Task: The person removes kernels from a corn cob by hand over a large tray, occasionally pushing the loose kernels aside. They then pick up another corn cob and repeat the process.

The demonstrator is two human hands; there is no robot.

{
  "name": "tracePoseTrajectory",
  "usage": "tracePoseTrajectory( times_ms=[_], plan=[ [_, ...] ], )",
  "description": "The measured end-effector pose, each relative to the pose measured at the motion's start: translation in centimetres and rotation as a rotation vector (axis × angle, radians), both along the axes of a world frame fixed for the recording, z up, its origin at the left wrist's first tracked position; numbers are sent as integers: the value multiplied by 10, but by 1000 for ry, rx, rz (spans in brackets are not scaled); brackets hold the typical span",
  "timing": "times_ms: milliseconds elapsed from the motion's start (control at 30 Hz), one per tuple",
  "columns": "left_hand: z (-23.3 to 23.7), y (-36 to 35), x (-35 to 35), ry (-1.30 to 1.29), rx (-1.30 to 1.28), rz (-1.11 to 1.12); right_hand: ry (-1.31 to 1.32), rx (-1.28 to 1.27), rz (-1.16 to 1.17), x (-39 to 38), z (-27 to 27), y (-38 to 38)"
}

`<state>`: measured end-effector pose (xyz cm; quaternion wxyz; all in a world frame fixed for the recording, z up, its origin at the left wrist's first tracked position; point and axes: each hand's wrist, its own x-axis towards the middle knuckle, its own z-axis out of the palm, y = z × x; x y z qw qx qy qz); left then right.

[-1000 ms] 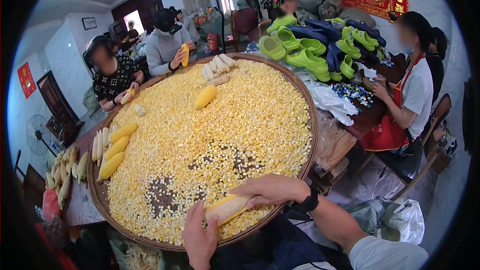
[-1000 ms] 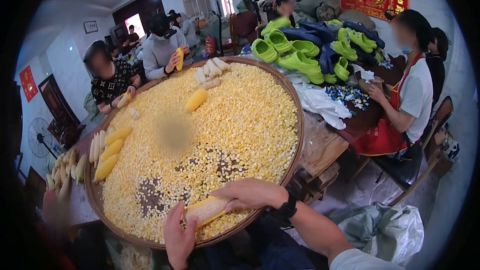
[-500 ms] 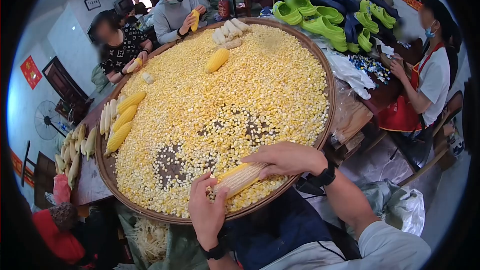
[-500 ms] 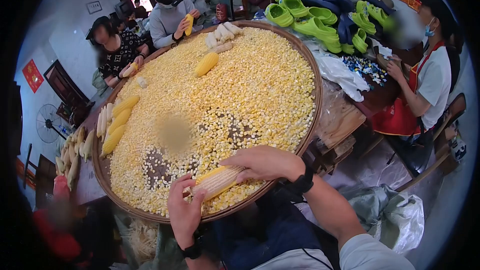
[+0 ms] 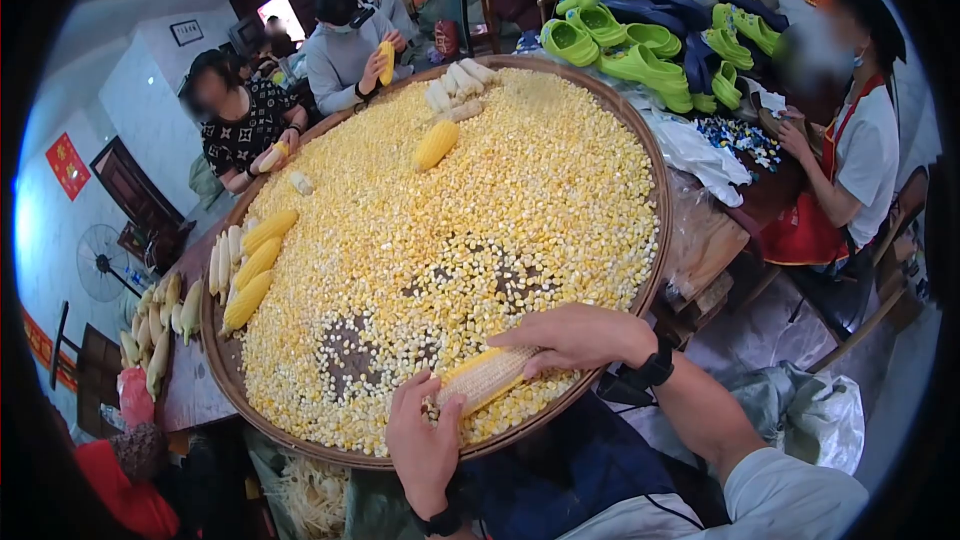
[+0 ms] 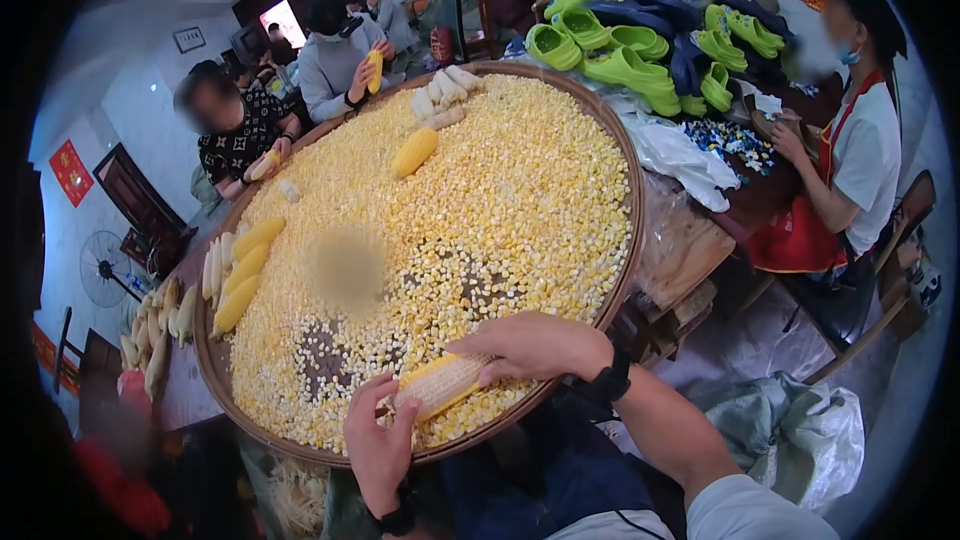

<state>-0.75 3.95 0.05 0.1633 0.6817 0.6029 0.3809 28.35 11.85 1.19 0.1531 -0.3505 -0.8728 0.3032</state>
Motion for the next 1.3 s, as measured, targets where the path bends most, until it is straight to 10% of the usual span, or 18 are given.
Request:
tracePoseTrajectory(
  times_ms=[1300],
  plan=[
    [1,0,1,-50,43,-54,20,15,7,0,-3,2]
  ],
)
